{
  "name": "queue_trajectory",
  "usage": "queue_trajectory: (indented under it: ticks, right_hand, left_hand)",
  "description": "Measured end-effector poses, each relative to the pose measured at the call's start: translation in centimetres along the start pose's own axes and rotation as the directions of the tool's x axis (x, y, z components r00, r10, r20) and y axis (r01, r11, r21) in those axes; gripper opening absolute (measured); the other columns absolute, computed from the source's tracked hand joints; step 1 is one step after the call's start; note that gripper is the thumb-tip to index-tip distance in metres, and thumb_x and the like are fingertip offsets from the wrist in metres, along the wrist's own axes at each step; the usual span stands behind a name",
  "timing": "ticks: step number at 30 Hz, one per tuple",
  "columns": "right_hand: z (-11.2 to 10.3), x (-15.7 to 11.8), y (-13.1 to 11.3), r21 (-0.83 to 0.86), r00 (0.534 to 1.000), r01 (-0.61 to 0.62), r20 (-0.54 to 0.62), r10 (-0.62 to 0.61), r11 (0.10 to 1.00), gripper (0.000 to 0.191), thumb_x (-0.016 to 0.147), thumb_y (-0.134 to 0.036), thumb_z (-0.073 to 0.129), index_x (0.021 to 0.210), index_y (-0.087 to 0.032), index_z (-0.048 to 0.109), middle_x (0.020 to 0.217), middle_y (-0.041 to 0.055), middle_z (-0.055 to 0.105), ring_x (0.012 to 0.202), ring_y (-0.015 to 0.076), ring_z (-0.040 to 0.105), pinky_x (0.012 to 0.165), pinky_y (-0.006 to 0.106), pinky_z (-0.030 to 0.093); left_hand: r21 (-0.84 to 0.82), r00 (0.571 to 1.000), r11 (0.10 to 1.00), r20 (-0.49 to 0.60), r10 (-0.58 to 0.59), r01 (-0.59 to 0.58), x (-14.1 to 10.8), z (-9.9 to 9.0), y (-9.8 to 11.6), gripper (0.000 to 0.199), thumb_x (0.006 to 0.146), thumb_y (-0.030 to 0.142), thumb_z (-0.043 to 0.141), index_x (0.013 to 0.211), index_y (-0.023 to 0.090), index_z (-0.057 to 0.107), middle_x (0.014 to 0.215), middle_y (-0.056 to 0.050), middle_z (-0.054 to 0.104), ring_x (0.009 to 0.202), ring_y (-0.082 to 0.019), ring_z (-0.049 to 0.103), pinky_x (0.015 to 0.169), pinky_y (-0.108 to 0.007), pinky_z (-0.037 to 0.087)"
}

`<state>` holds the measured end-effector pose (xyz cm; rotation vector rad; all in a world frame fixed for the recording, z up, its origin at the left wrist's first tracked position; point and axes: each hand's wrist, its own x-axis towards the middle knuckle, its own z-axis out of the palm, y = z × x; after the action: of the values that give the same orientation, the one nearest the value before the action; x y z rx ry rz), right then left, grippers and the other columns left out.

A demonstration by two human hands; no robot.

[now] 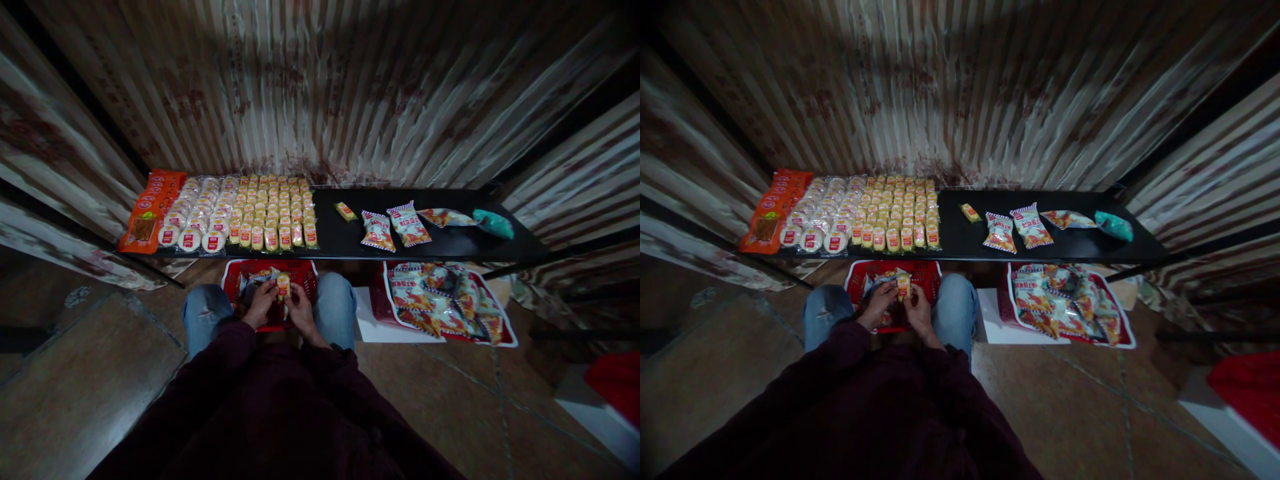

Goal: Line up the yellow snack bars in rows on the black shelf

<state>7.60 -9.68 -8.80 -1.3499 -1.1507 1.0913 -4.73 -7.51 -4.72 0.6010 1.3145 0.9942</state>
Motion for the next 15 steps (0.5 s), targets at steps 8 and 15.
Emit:
queue_trajectory:
  ticks: [8,15]
  right_hand:
    - [-0.9,1.1,-1.1,0.026,1.000,0.016,-0.022,-0.016,1.000,0.036,0.078,-0.035,0.058,0.112,-0.024,0.059,0.109,0.0048,0.068,0.101,0.0204,0.063,0.092,0.035,0.050]
    - [-1.4,2.2,-2.1,0.041,0.998,0.034,-0.056,-0.032,0.999,0.036,0.080,-0.034,0.057,0.114,-0.023,0.060,0.113,0.0055,0.068,0.105,0.0207,0.062,0.097,0.037,0.048]
  left_hand:
    - [0.065,0.993,0.992,-0.038,0.108,-0.105,0.9,1.6,0.7,0.020,0.074,0.013,0.068,0.094,0.018,0.066,0.107,-0.007,0.070,0.103,-0.020,0.063,0.087,-0.029,0.050]
    - [0.150,0.984,0.973,-0.013,0.177,-0.173,1.3,2.9,1.2,0.034,0.074,0.013,0.068,0.107,0.020,0.065,0.107,-0.006,0.069,0.102,-0.020,0.062,0.090,-0.030,0.049]
